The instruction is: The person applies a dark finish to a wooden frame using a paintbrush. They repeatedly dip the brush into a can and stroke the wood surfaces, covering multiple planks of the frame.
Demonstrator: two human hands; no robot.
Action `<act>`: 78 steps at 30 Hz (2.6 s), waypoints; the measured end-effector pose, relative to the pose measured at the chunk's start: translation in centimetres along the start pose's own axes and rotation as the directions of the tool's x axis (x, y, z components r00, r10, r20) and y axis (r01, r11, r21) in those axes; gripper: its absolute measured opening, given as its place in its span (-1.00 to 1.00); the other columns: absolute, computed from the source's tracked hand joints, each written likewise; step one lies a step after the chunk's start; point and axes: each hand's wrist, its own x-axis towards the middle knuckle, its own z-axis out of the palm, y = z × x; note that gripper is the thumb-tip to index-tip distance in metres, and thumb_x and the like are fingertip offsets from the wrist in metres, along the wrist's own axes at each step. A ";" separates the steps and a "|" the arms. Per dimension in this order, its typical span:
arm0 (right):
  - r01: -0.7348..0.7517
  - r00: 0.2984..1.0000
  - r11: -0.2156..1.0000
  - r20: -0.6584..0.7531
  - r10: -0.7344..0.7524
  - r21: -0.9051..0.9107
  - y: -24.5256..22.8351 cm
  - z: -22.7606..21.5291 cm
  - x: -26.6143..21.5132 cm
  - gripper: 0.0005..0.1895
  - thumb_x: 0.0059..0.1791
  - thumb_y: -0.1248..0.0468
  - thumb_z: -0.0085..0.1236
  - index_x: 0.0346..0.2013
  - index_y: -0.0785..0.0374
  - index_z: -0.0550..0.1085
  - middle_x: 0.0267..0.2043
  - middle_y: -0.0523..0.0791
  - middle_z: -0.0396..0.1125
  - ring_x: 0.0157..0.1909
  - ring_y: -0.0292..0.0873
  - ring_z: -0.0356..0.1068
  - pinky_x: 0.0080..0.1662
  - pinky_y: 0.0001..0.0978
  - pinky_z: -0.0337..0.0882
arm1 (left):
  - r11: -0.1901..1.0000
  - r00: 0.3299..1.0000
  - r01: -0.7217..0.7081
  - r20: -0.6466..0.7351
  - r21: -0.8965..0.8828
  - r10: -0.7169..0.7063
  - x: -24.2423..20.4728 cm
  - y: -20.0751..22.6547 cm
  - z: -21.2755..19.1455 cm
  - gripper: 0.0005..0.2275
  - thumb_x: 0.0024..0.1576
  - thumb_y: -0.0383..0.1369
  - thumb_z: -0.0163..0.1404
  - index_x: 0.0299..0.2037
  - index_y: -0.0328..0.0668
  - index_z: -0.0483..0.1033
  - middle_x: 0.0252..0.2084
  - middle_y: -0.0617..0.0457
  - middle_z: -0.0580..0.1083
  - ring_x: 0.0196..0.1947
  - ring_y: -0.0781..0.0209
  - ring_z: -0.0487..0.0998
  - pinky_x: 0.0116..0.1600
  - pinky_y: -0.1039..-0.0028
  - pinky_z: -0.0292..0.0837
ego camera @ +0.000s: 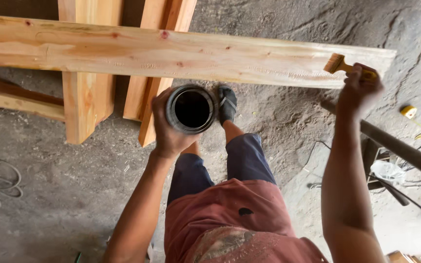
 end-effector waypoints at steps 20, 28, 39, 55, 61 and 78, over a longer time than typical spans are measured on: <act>0.485 0.839 0.860 0.194 -0.509 0.159 -13.7 0.0 -18.9 -0.87 0.05 0.39 0.31 -0.10 0.27 0.62 -0.20 -0.10 0.50 -0.17 -0.14 0.40 0.00 -0.27 0.32 | 0.974 0.927 -0.225 0.303 -0.022 0.221 -0.3 -0.1 11.0 -0.02 -0.09 -0.08 0.43 0.38 -0.31 -0.02 0.32 -0.27 0.22 0.39 -0.24 0.23 0.50 -0.17 -0.08; -0.122 0.992 0.581 0.111 0.054 0.805 -2.7 -5.8 -11.2 -0.89 0.17 0.33 0.25 -0.16 0.36 0.58 -0.19 -0.01 0.51 -0.24 -0.15 0.52 -0.18 -0.35 0.57 | 0.989 0.951 -0.126 0.275 -0.075 0.142 1.4 1.7 15.2 0.01 -0.13 -0.17 0.44 0.41 -0.27 -0.06 0.30 -0.22 0.24 0.37 -0.16 0.25 0.51 0.02 0.11; 0.465 0.874 0.878 -0.096 -0.476 -0.112 3.3 9.2 -0.9 -0.86 0.20 0.36 0.08 -0.12 0.16 0.61 -0.31 -0.18 0.48 -0.29 -0.29 0.37 -0.23 -0.47 0.42 | 0.995 0.977 -0.048 0.204 -0.089 0.065 3.6 3.5 14.2 -0.07 -0.09 -0.26 0.50 0.37 -0.18 0.04 0.25 -0.12 0.29 0.30 -0.05 0.35 0.45 0.14 0.28; 0.229 0.937 0.972 -0.283 -0.204 0.057 20.2 -3.1 12.9 -0.84 0.14 0.35 0.14 -0.27 0.25 0.63 -0.41 -0.16 0.55 -0.56 -0.40 0.29 -0.48 -0.57 0.31 | 1.000 0.982 0.011 0.187 -0.002 -0.010 1.0 2.6 12.7 -0.02 -0.14 -0.29 0.51 0.40 -0.19 0.00 0.32 -0.16 0.27 0.36 -0.16 0.31 0.49 0.06 0.23; 0.473 0.808 0.543 0.096 -0.581 -0.694 13.9 6.2 5.7 -0.69 0.22 0.31 -0.23 -0.16 0.14 0.54 -0.31 -0.15 0.45 -0.30 -0.31 0.36 -0.18 -0.48 0.42 | 0.998 0.976 0.037 0.219 -0.056 -0.024 1.3 3.1 14.0 -0.03 -0.11 -0.28 0.50 0.41 -0.17 -0.01 0.33 -0.15 0.26 0.38 -0.12 0.32 0.52 0.08 0.25; 0.466 0.879 0.874 -0.039 -0.475 -0.137 16.2 -1.7 6.5 -0.90 0.19 0.38 0.17 -0.08 0.27 0.63 -0.29 -0.15 0.53 -0.42 -0.45 0.43 -0.47 -0.66 0.34 | 0.999 0.969 0.020 0.248 -0.034 -0.011 0.4 3.2 15.0 -0.01 -0.11 -0.26 0.51 0.41 -0.20 -0.03 0.32 -0.17 0.25 0.39 -0.13 0.29 0.52 0.05 0.19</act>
